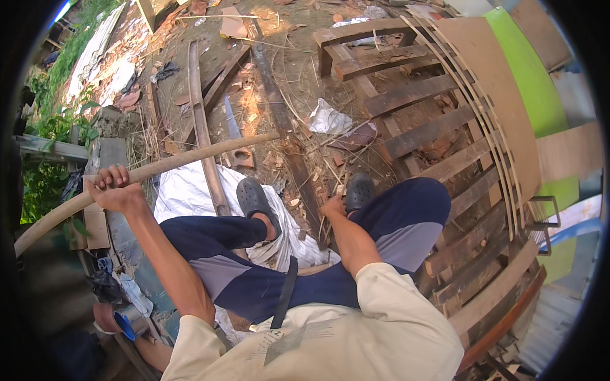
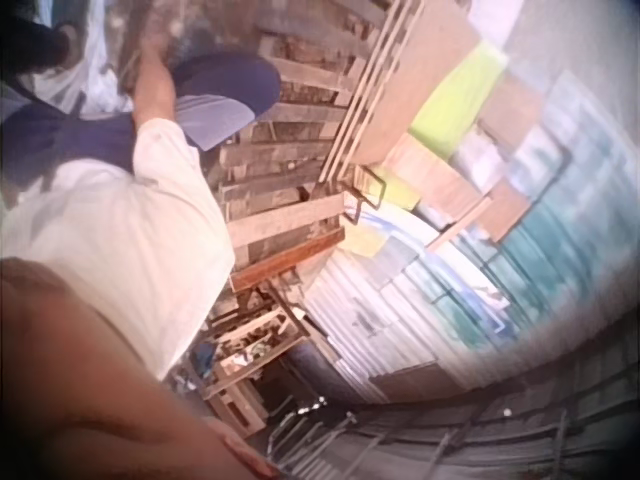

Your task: The person sits on the ground and uses a curved blade to shave thin strips from a long wooden stick. They repeatedly draw the blade along the stick to remove bark and smooth the surface, occasionally rotating the stick to work different sides.

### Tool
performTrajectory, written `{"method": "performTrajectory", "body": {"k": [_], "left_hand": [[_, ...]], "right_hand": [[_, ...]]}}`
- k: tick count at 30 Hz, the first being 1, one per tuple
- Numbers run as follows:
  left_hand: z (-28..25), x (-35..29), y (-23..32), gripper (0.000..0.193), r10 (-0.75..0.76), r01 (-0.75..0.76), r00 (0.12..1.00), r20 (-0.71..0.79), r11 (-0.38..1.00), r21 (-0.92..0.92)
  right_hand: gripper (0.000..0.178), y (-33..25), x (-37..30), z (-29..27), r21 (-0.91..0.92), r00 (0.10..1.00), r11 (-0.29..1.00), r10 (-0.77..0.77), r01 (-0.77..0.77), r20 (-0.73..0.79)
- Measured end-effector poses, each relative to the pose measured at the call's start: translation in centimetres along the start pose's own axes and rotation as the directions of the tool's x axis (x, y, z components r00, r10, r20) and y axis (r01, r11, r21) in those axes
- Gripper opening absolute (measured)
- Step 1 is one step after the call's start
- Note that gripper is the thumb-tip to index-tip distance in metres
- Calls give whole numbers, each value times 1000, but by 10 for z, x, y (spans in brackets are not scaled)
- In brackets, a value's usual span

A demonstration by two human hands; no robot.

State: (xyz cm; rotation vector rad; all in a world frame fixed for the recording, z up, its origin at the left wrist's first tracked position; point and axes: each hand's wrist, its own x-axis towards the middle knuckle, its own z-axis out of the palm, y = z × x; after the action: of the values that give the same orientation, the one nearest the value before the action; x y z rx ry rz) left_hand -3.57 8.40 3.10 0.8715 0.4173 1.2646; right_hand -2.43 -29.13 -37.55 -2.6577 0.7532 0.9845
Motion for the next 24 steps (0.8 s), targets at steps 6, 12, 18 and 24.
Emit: {"method": "performTrajectory", "body": {"k": [6,12,18,24], "left_hand": [[10,-18,-16,43,6,-9,992,127,1000,21],[24,-40,-33,44,-81,82,977,197,997,4],[32,-54,-63,45,-136,127,972,190,990,60],[24,-53,-85,45,-130,108,969,210,987,115]], "right_hand": [[58,19,29,-2,-38,957,988,-135,150,258],[58,7,15,-19,235,981,972,-61,16,186],[53,-9,6,-31,513,997,855,-40,72,-73],[41,-52,-31,-45,572,939,775,-343,269,23]]}}
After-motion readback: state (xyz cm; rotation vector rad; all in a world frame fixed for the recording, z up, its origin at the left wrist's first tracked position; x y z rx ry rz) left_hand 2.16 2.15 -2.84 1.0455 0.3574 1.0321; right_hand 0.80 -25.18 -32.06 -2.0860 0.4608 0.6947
